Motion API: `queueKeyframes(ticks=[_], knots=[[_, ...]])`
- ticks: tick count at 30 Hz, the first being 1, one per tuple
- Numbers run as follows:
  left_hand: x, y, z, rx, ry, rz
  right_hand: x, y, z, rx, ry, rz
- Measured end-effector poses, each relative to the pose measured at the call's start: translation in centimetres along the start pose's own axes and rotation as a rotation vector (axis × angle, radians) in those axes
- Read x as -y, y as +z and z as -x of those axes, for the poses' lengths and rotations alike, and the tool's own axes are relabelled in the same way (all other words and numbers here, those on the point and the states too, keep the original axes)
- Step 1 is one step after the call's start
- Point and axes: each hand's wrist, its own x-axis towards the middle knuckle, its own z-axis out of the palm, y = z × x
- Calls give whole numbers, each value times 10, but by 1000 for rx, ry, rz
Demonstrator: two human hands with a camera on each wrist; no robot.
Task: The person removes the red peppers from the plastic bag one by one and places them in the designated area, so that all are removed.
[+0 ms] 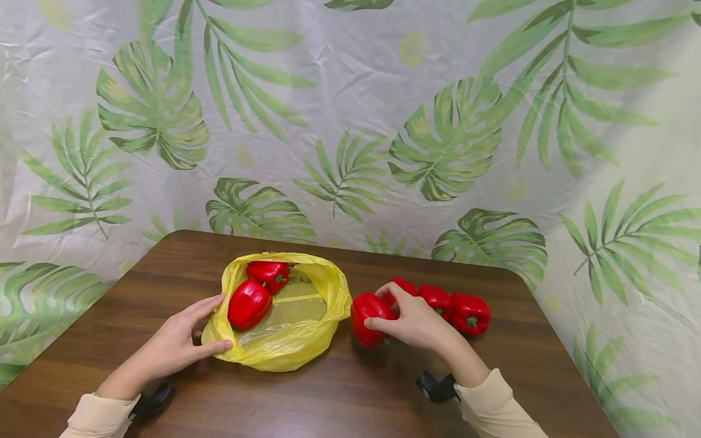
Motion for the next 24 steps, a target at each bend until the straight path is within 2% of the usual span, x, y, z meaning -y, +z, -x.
queueKeyframes(ticks=[10, 18, 24], knots=[[0, 0, 0, 1, -3, 7, -11, 2, 10, 11, 17, -16], [0, 0, 0, 4, -12, 7, -20, 4, 17, 5, -1, 25], [-1, -1, 1, 2, -12, 0, -26, 6, 23, 9, 26, 0]])
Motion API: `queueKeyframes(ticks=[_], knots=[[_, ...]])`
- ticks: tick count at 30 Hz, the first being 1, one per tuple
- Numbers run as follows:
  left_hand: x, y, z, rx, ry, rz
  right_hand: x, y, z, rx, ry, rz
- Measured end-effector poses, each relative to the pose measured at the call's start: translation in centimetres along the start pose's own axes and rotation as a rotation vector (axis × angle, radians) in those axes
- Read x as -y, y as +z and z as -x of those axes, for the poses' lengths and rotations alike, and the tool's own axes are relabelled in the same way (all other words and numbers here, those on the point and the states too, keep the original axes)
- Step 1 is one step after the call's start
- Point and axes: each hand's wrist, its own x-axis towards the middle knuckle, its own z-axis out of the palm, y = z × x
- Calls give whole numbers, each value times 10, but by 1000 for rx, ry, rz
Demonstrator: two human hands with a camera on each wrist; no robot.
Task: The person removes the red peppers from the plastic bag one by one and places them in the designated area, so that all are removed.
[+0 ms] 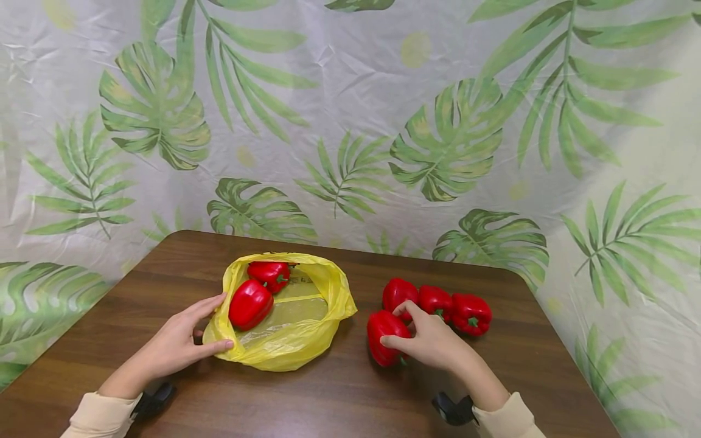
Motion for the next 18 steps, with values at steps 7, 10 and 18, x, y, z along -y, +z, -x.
queueKeyframes(ticks=[7, 10, 18], knots=[[-1, 0, 0, -3, -1, -7, -7, -1, 5, 4, 1, 1], [-1, 0, 0, -2, -3, -7, -10, 1, 7, 1, 17, 5], [0, 0, 0, 1, -4, -8, -15, 2, 11, -4, 23, 16]])
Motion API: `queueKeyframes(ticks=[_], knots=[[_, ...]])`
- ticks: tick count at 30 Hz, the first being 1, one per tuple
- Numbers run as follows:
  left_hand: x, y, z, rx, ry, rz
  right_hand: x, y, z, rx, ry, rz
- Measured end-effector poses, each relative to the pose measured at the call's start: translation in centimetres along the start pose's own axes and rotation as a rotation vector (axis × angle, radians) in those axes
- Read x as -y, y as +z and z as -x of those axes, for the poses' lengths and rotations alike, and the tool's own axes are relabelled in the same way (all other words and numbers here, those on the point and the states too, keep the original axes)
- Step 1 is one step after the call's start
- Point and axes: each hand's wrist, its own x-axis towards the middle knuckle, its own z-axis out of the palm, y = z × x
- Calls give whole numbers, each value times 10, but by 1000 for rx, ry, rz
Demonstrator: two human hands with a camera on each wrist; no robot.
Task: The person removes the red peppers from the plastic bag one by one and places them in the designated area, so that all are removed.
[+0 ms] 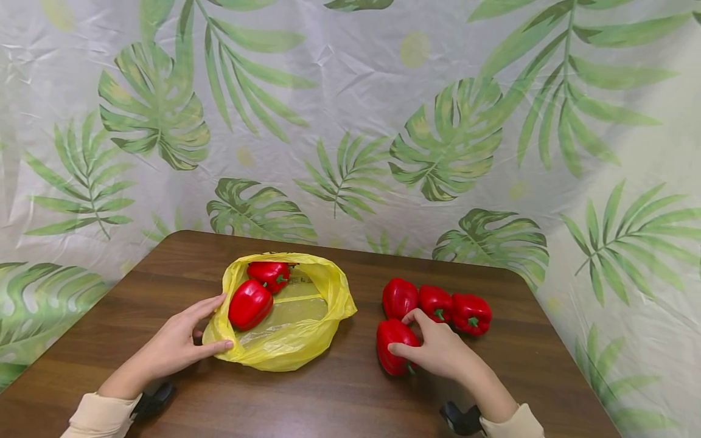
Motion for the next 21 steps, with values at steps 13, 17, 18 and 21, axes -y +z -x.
queueKeyframes(ticks=[13, 17, 18, 21], knots=[[0, 0, 0, -2, 9, -1, -3, -3, 1, -2, 30, 69], [0, 0, 0, -3, 11, -4, -4, -3, 2, 7, 43, 53], [0, 0, 0, -3, 11, -4, -4, -3, 2, 11, 47, 49], [-1, 0, 0, -4, 12, -6, -3, -3, 3, 22, 59, 44]])
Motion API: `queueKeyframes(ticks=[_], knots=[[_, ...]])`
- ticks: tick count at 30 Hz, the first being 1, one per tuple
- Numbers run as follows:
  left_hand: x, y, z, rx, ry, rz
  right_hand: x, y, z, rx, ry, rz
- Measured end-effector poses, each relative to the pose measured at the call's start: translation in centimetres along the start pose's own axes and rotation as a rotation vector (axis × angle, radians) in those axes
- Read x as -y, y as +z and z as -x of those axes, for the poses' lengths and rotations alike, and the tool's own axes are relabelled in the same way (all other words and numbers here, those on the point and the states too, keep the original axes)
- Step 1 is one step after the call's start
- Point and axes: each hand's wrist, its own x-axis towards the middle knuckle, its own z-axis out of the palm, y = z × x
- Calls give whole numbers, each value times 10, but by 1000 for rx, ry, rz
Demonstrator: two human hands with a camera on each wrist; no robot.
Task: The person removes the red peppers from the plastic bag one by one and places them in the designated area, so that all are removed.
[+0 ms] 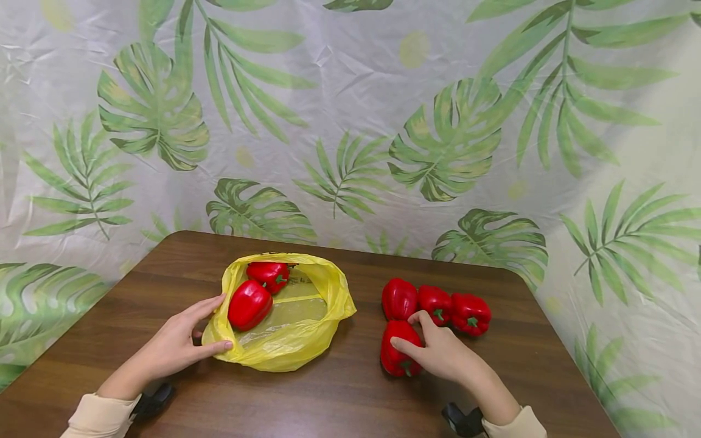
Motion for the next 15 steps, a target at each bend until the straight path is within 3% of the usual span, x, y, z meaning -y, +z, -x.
queueKeyframes(ticks=[15], knots=[[1, -1, 0, 3, -10, 2, 0, -2, 2, 55, 23, -58]])
